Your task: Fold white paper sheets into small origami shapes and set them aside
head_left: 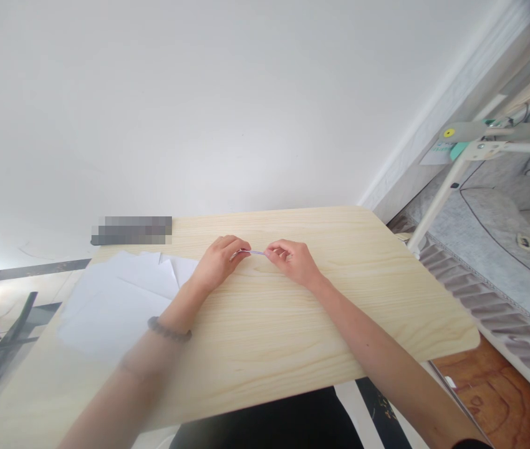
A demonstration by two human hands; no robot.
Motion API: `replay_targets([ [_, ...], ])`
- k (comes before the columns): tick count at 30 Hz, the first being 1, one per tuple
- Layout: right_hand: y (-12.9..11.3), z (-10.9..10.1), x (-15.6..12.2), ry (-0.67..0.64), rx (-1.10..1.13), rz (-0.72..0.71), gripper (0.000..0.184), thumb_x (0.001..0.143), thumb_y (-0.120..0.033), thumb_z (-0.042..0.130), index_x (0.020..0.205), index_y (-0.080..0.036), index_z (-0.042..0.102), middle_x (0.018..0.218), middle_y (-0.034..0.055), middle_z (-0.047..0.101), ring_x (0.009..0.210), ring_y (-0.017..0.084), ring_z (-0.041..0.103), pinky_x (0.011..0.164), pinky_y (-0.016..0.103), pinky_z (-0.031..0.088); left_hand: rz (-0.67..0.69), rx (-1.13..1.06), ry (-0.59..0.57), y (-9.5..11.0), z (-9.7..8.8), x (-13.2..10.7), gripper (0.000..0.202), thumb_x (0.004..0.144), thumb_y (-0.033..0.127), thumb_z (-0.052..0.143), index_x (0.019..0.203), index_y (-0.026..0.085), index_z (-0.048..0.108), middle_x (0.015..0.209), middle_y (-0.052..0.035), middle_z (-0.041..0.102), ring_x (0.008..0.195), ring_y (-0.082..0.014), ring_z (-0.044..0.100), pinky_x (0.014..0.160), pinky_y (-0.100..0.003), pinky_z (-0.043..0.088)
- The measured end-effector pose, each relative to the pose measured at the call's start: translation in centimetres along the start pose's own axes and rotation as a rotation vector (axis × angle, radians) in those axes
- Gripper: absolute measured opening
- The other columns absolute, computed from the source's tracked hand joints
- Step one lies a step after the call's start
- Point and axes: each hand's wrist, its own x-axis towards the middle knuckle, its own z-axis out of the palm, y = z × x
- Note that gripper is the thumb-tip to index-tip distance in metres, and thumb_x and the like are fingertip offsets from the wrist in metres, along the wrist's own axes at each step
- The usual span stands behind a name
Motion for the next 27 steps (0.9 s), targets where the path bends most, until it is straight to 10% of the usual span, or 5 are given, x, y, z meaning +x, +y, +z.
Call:
replay_targets([
  [14, 1.4, 0.8, 0.3, 0.079, 0.197, 0.228, 0.028, 0.08, -0.043, 0.044, 0.076, -0.017, 0.054, 0.06, 0.0006, 0.06, 0.048, 0.011, 0.058, 0.05, 0.022, 0.045, 0.102, 0.069, -0.087, 0.5, 0.1, 0.0, 0.013, 0.085, 0.016, 0.041, 0.089, 0.018, 0.054, 0.088, -0.0056, 0.06, 0.082, -0.0153, 0.054, 0.075, -0.031, 0.042],
  [27, 0.1, 0.3, 0.0, 0.182, 0.004, -0.105, 0.016, 0.079, -0.033, 0.051, 0.086, -0.022, 0.061, 0.108, 0.0049, 0.052, 0.073, 0.01, 0.058, 0.054, 0.021, 0.05, -0.193, -0.06, 0.057, 0.0, 0.5, -0.3, 0.025, 0.081, 0.034, 0.048, 0.1, 0.019, 0.056, 0.077, 0.0002, 0.064, 0.061, -0.0101, 0.058, 0.06, -0.022, 0.046],
])
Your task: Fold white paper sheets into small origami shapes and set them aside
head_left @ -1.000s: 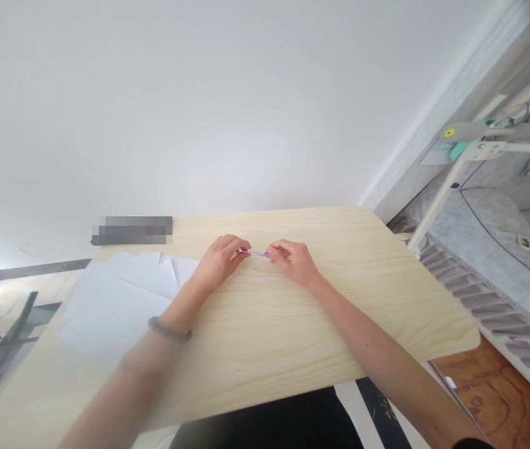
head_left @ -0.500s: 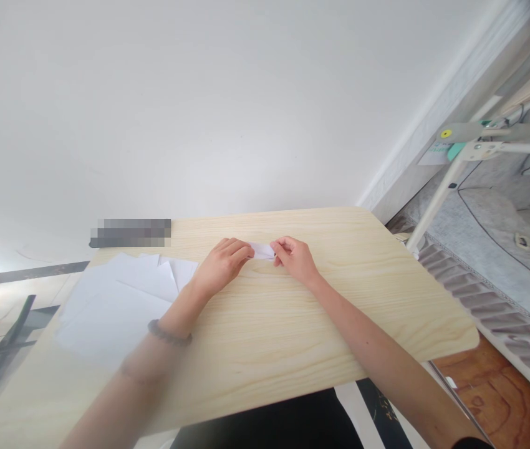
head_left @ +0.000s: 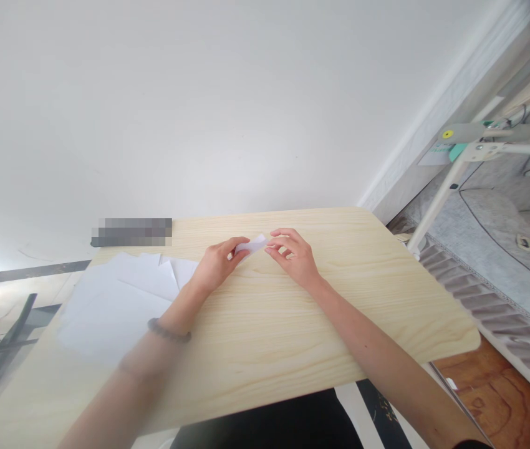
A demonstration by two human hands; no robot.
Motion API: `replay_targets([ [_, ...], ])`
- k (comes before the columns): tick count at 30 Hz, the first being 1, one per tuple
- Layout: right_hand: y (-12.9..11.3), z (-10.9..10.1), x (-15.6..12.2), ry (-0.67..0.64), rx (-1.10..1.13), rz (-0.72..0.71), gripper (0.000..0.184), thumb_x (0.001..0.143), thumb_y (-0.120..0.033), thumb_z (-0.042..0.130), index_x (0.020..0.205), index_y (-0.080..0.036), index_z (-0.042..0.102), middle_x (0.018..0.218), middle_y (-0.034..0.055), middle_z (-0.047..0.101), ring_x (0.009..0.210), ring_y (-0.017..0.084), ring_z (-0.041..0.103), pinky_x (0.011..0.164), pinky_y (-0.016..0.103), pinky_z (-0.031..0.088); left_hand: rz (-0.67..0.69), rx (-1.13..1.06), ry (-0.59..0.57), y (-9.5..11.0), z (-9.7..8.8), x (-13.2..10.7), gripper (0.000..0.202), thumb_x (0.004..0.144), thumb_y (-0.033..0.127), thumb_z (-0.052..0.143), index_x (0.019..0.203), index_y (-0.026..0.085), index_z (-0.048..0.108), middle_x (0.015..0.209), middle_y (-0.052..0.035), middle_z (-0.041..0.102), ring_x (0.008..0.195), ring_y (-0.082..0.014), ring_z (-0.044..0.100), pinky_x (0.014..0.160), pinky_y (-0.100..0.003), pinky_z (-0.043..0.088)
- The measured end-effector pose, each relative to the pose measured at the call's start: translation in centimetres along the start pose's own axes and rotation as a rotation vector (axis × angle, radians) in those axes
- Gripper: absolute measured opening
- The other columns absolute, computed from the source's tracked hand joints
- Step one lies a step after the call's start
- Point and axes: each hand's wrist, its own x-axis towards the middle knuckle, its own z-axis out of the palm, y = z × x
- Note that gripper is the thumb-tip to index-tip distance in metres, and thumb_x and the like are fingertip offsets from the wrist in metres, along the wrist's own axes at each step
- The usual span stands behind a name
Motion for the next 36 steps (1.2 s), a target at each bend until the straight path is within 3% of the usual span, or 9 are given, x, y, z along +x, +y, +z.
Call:
replay_targets([
  [15, 0.4, 0.2, 0.0, -0.028, -0.093, -0.032, 0.02, 0.079, -0.032, 0.052, 0.096, -0.025, 0.062, 0.111, 0.0044, 0.049, 0.071, 0.01, 0.058, 0.053, 0.023, 0.048, 0.001, -0.168, -0.016, 0.3, 0.1, -0.2, 0.025, 0.079, 0.036, 0.052, 0.097, 0.021, 0.058, 0.09, -0.0018, 0.065, 0.068, -0.0112, 0.061, 0.066, -0.023, 0.049],
  [24, 0.6, 0.2, 0.2, -0.092, -0.087, -0.02, 0.012, 0.077, -0.029, 0.055, 0.074, -0.019, 0.061, 0.107, 0.0047, 0.049, 0.072, 0.01, 0.056, 0.053, 0.023, 0.048, 0.097, -0.069, -0.037, 0.3, -0.1, -0.2, 0.018, 0.082, 0.029, 0.049, 0.095, 0.021, 0.059, 0.089, -0.001, 0.066, 0.073, -0.012, 0.061, 0.067, -0.023, 0.047],
  [28, 0.8, 0.2, 0.2, -0.091, -0.036, -0.007, 0.011, 0.077, -0.027, 0.055, 0.074, -0.018, 0.061, 0.105, 0.0045, 0.053, 0.073, 0.011, 0.057, 0.059, 0.024, 0.05, 0.119, -0.025, -0.086, 0.3, -0.1, -0.1, 0.019, 0.084, 0.025, 0.045, 0.1, 0.021, 0.055, 0.095, -0.0018, 0.064, 0.08, -0.0129, 0.059, 0.072, -0.025, 0.046],
  [33, 1.1, 0.3, 0.2, -0.037, 0.086, 0.058, 0.014, 0.078, -0.026, 0.052, 0.081, -0.02, 0.064, 0.11, 0.0047, 0.057, 0.09, 0.015, 0.058, 0.071, 0.026, 0.052, 0.08, 0.024, -0.126, 0.2, -0.2, 0.1, 0.025, 0.084, 0.017, 0.041, 0.107, 0.021, 0.05, 0.102, -0.0032, 0.058, 0.085, -0.0134, 0.056, 0.074, -0.026, 0.045],
  [36, 1.3, 0.4, 0.2, -0.032, 0.117, 0.1, 0.014, 0.077, -0.025, 0.053, 0.084, -0.021, 0.065, 0.098, 0.0037, 0.064, 0.086, 0.016, 0.061, 0.074, 0.028, 0.052, 0.079, 0.031, -0.121, 0.0, -0.1, 0.1, 0.028, 0.083, 0.014, 0.041, 0.109, 0.021, 0.049, 0.107, -0.0042, 0.054, 0.092, -0.0141, 0.054, 0.079, -0.027, 0.044],
])
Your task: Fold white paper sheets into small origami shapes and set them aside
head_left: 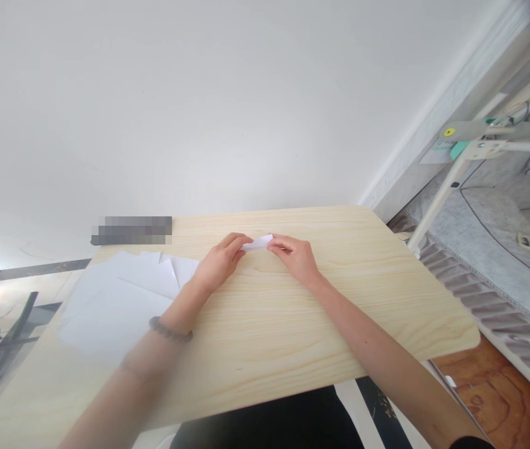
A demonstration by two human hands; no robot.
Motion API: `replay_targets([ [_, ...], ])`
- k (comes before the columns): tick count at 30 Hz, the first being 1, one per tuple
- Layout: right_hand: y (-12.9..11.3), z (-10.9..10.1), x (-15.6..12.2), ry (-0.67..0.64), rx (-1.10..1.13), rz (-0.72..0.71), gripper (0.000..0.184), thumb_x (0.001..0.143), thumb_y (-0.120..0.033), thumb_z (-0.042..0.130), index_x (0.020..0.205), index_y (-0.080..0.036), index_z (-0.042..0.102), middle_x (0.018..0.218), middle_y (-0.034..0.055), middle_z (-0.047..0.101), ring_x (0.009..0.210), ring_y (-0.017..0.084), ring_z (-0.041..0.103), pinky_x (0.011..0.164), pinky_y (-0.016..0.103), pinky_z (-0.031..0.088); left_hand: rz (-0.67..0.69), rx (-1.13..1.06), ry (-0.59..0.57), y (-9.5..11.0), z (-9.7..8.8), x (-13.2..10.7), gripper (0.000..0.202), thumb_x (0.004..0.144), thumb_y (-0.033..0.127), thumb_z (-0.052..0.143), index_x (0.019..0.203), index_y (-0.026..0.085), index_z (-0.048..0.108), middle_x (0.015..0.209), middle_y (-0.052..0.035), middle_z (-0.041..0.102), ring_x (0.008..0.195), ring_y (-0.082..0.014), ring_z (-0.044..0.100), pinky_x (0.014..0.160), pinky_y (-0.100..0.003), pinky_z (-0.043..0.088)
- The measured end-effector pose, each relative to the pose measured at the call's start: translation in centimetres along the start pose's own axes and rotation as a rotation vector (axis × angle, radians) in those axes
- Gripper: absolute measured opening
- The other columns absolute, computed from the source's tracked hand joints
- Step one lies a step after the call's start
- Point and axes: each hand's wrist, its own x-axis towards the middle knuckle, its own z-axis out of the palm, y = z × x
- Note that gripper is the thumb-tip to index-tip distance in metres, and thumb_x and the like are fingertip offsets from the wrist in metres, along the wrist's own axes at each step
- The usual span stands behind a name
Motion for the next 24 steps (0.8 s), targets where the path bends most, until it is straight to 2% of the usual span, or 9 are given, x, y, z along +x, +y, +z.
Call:
replay_targets([
  [3, 0.0, 0.0, 0.0, -0.015, 0.013, 0.003, 0.014, 0.076, -0.024, 0.055, 0.084, -0.021, 0.066, 0.085, 0.0024, 0.067, 0.079, 0.015, 0.062, 0.073, 0.028, 0.052, 0.004, 0.004, -0.018, -0.1, 0.1, 0.0, 0.031, 0.083, 0.013, 0.039, 0.112, 0.021, 0.047, 0.113, -0.0046, 0.051, 0.1, -0.0155, 0.051, 0.085, -0.029, 0.042],
  [8, -0.3, -0.1, 0.0, -0.014, 0.037, -0.024, 0.014, 0.077, -0.024, 0.055, 0.084, -0.021, 0.066, 0.088, 0.0031, 0.066, 0.081, 0.015, 0.061, 0.073, 0.027, 0.052, -0.001, 0.019, -0.052, 0.1, -0.1, 0.0, 0.035, 0.084, 0.011, 0.034, 0.117, 0.019, 0.042, 0.109, -0.0059, 0.055, 0.097, -0.0183, 0.049, 0.086, -0.035, 0.04],
  [13, -0.5, -0.1, 0.0, -0.018, 0.051, -0.011, 0.015, 0.077, -0.027, 0.054, 0.085, -0.021, 0.066, 0.091, 0.0036, 0.066, 0.084, 0.016, 0.061, 0.076, 0.029, 0.051, 0.014, 0.035, -0.03, 0.3, -0.3, 0.0, 0.035, 0.084, 0.013, 0.034, 0.118, 0.016, 0.042, 0.1, -0.0079, 0.055, 0.094, -0.0203, 0.045, 0.086, -0.037, 0.038],
  [16, -0.6, 0.0, 0.0, 0.0, 0.076, 0.043, 0.018, 0.076, -0.028, 0.055, 0.092, -0.022, 0.062, 0.088, 0.0027, 0.067, 0.082, 0.015, 0.062, 0.076, 0.029, 0.052, -0.008, 0.006, -0.032, 0.6, -0.5, -0.1, 0.032, 0.084, 0.018, 0.037, 0.114, 0.015, 0.045, 0.094, -0.008, 0.055, 0.093, -0.0209, 0.045, 0.084, -0.036, 0.038],
  [19, -0.5, 0.3, -0.1, 0.018, 0.112, 0.1, 0.029, 0.073, -0.028, 0.059, 0.102, -0.022, 0.056, 0.082, 0.0018, 0.067, 0.078, 0.015, 0.063, 0.075, 0.029, 0.052, -0.055, -0.069, -0.049, 1.1, -0.6, 0.0, 0.027, 0.084, 0.027, 0.04, 0.107, 0.016, 0.05, 0.092, -0.0069, 0.056, 0.086, -0.0192, 0.049, 0.08, -0.033, 0.039],
  [24, -0.3, 0.7, -0.3, 0.008, 0.083, 0.088, 0.018, 0.071, -0.033, 0.06, 0.083, -0.019, 0.063, 0.08, 0.0029, 0.068, 0.074, 0.016, 0.064, 0.072, 0.028, 0.053, -0.224, -0.262, -0.073, 1.8, -0.5, 0.1, 0.031, 0.083, 0.04, 0.04, 0.093, 0.016, 0.058, 0.086, -0.0039, 0.061, 0.074, -0.015, 0.054, 0.063, -0.024, 0.041],
])
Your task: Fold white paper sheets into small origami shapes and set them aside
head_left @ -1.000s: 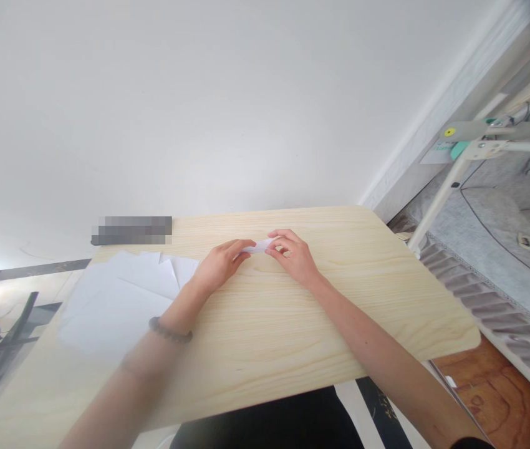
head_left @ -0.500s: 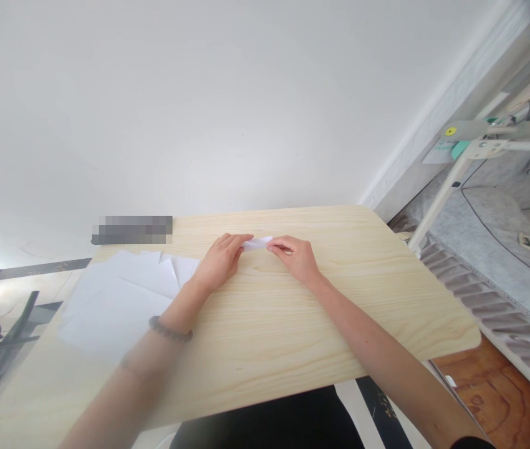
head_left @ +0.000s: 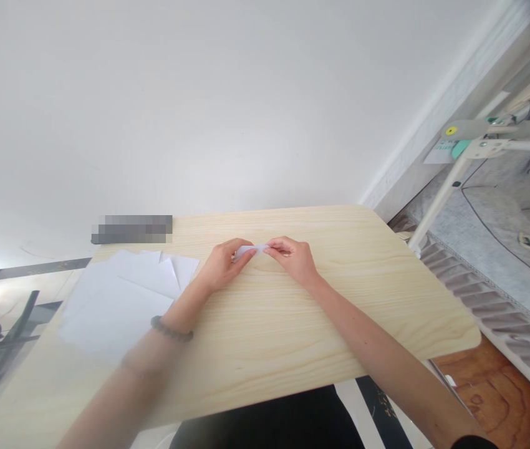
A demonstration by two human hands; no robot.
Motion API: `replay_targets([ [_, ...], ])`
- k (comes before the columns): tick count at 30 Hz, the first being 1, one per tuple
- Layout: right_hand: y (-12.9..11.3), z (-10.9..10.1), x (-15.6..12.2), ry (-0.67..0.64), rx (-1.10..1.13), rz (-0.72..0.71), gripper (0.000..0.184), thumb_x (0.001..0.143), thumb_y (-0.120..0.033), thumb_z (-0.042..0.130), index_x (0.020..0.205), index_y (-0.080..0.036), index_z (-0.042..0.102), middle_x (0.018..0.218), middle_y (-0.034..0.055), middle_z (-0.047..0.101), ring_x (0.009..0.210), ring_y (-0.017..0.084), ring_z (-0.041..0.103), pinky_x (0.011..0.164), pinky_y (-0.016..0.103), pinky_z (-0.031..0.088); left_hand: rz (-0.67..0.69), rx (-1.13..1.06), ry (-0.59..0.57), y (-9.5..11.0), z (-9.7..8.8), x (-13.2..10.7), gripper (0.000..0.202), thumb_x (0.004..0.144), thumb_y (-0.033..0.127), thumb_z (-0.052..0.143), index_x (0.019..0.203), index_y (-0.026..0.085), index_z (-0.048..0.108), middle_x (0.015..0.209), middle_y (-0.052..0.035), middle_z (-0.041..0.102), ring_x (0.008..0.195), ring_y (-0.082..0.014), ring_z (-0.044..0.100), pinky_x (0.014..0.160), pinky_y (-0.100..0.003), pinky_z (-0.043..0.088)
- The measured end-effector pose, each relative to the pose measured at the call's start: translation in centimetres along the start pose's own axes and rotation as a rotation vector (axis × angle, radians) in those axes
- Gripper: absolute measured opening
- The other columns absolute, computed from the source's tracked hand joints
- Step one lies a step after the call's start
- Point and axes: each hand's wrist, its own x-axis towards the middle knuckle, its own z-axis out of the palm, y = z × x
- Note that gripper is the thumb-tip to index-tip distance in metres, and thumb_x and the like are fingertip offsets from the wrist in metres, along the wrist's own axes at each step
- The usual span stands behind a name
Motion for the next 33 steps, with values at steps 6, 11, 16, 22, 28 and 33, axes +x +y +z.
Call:
replay_targets([
  [6, -1.0, 0.0, -0.2, -0.063, -0.044, -0.172, 0.017, 0.078, -0.03, 0.052, 0.083, -0.021, 0.065, 0.082, 0.0008, 0.067, 0.074, 0.013, 0.062, 0.07, 0.024, 0.052, -0.138, -0.196, -0.014, -0.2, -0.1, 0.0, 0.036, 0.079, 0.045, 0.046, 0.092, 0.014, 0.06, 0.084, -0.0038, 0.063, 0.065, -0.0128, 0.052, 0.055, -0.021, 0.039],
  [11, -1.1, 0.0, -0.5, -0.093, -0.108, -0.264, 0.018, 0.08, -0.03, 0.05, 0.087, -0.021, 0.064, 0.084, 0.0011, 0.067, 0.075, 0.012, 0.061, 0.063, 0.021, 0.051, -0.197, -0.288, -0.068, -0.2, -0.3, -0.1, 0.034, 0.076, 0.044, 0.049, 0.088, 0.016, 0.062, 0.076, -0.0023, 0.062, 0.054, -0.0093, 0.046, 0.046, -0.018, 0.033],
  [16, -1.1, -0.1, -0.5, -0.146, -0.181, -0.35, 0.018, 0.082, -0.028, 0.048, 0.087, -0.022, 0.064, 0.082, 0.0011, 0.066, 0.072, 0.011, 0.06, 0.065, 0.021, 0.047, -0.313, -0.36, -0.148, -0.5, -0.5, 0.1, 0.033, 0.074, 0.045, 0.051, 0.083, 0.015, 0.062, 0.059, 0.0005, 0.055, 0.047, -0.0086, 0.043, 0.04, -0.018, 0.028],
  [22, -2.0, -0.1, -0.5, -0.209, -0.202, -0.327, 0.02, 0.084, -0.03, 0.044, 0.089, -0.022, 0.062, 0.084, 0.0024, 0.065, 0.074, 0.012, 0.059, 0.071, 0.024, 0.045, -0.382, -0.53, -0.266, -0.7, -1.1, 0.3, 0.034, 0.072, 0.045, 0.052, 0.082, 0.013, 0.06, 0.061, -0.0005, 0.054, 0.047, -0.0082, 0.043, 0.039, -0.018, 0.029],
  [28, -2.1, -0.3, -0.6, -0.236, -0.185, -0.317, 0.02, 0.085, -0.029, 0.042, 0.088, -0.021, 0.06, 0.082, 0.003, 0.063, 0.073, 0.012, 0.056, 0.07, 0.024, 0.044, -0.342, -0.555, -0.296, -0.7, -1.2, 0.3, 0.035, 0.072, 0.046, 0.054, 0.08, 0.012, 0.061, 0.058, 0.0005, 0.052, 0.048, -0.0073, 0.042, 0.04, -0.018, 0.03],
  [33, -2.2, 0.0, -0.7, -0.252, -0.147, -0.282, 0.015, 0.082, -0.025, 0.044, 0.088, -0.018, 0.056, 0.08, 0.0023, 0.06, 0.07, 0.01, 0.053, 0.065, 0.022, 0.042, -0.343, -0.516, -0.302, -0.8, -0.9, 0.3, 0.034, 0.072, 0.045, 0.054, 0.08, 0.013, 0.061, 0.057, 0.0015, 0.05, 0.047, -0.0065, 0.04, 0.04, -0.017, 0.027],
])
